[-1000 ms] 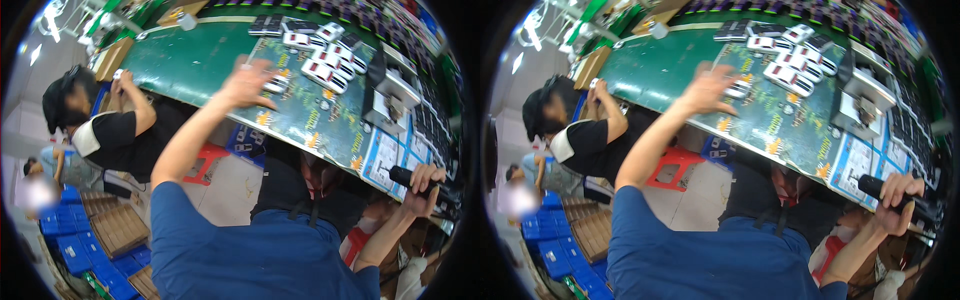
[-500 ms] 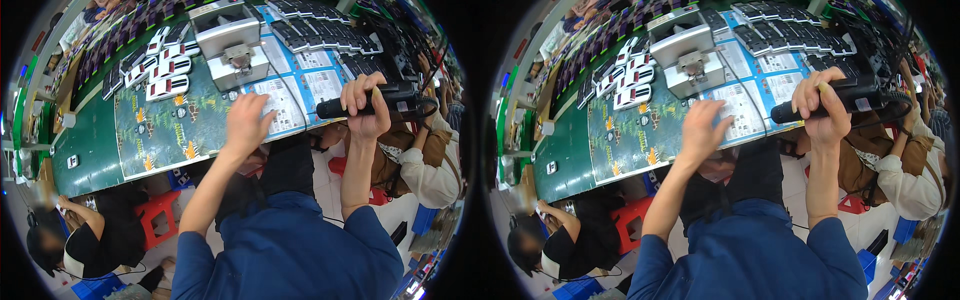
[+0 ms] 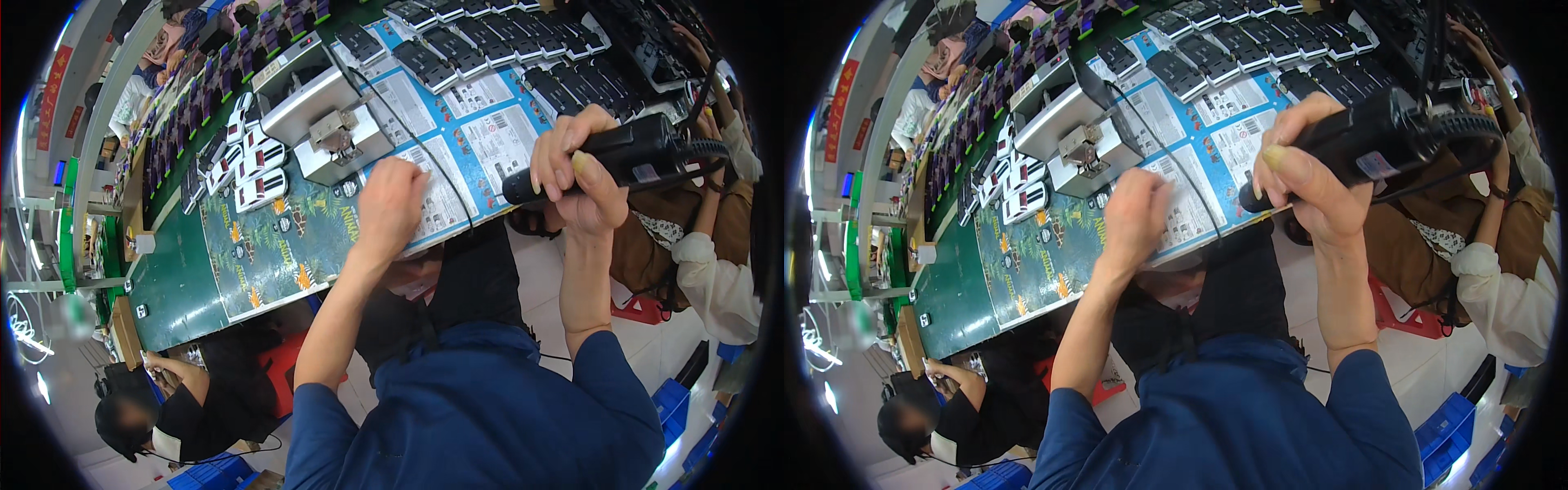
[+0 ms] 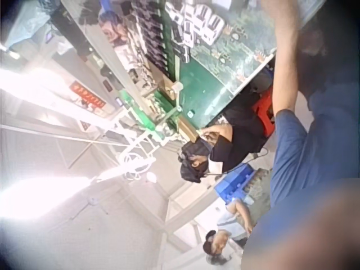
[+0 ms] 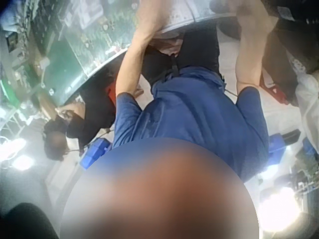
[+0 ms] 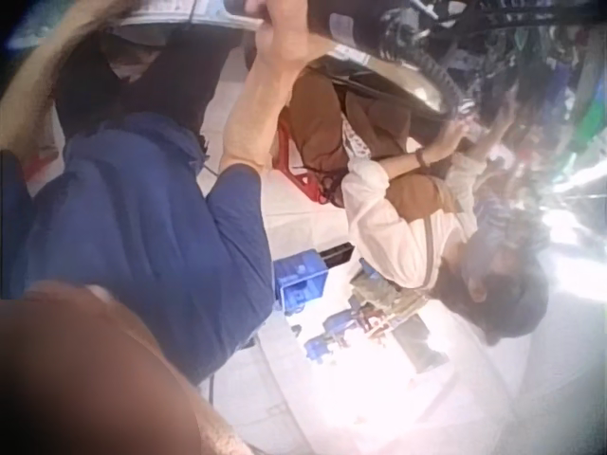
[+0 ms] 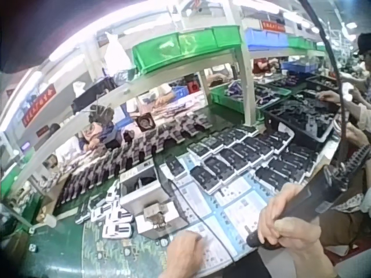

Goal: The person is assembling plastic toy cars using an electric screwdriver at a factory workstation.

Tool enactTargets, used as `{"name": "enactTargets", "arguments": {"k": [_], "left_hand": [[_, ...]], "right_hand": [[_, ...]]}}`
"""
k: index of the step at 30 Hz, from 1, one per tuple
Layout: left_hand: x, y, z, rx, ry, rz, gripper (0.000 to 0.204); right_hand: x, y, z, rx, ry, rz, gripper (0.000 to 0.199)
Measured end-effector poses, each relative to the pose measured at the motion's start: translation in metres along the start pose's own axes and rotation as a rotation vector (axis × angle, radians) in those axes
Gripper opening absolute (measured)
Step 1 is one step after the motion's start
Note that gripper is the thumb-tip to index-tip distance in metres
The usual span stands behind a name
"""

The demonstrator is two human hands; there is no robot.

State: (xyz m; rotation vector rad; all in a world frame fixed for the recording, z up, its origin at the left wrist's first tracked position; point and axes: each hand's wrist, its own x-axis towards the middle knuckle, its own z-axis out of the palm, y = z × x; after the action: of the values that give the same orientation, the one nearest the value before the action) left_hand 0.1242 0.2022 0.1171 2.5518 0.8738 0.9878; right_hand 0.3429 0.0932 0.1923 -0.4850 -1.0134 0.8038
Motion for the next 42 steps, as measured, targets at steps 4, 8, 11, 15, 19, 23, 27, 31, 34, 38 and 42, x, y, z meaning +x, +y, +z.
{"name": "enactTargets", "arguments": {"k": [4,8,11,15,19,23,27,31,34,38,42], "left_hand": [[0.058,-0.005,-0.077,0.154,0.444,0.083,0.006],[0.118,-0.043,-0.128,0.357,0.335,-0.044,0.02],[0.139,-0.016,-0.088,0.276,0.493,0.169,0.021],[0.162,0.02,0.024,-0.143,0.309,-0.135,0.043],[0.166,-0.016,0.089,-0.002,0.154,-0.661,0.064],[0.161,-0.016,0.09,0.011,0.015,-0.752,0.077],[0.158,-0.03,0.1,-0.331,0.183,-0.789,0.057],[0.134,-0.014,0.101,-0.57,0.385,-0.515,0.031],[0.1,0.031,0.059,-0.574,0.392,-0.373,0.032],[0.024,0.052,0.003,-1.043,0.221,-0.563,0.03],[-0.042,0.021,-0.03,-1.204,0.281,-0.771,0.03]], "right_hand": [[-0.002,-0.019,-0.016,-0.01,0.052,-0.028,0.02],[0.004,-0.022,-0.016,0.046,0.048,-0.042,0.023],[0.001,-0.023,-0.019,0.038,0.026,-0.036,0.022],[0.0,-0.023,-0.01,0.066,0.062,0.01,0.021],[-0.007,-0.027,-0.01,0.086,0.07,0.042,0.022],[-0.009,-0.032,-0.013,0.047,0.088,0.075,0.022],[-0.005,-0.029,-0.005,0.055,0.092,0.068,0.017],[0.006,-0.029,-0.002,0.035,-0.026,-0.028,0.02],[0.024,-0.036,0.012,0.065,-0.072,-0.192,0.018],[0.054,-0.027,0.053,0.103,-0.227,-0.313,0.027],[0.077,0.035,0.106,0.065,-0.199,-0.338,0.012]]}}
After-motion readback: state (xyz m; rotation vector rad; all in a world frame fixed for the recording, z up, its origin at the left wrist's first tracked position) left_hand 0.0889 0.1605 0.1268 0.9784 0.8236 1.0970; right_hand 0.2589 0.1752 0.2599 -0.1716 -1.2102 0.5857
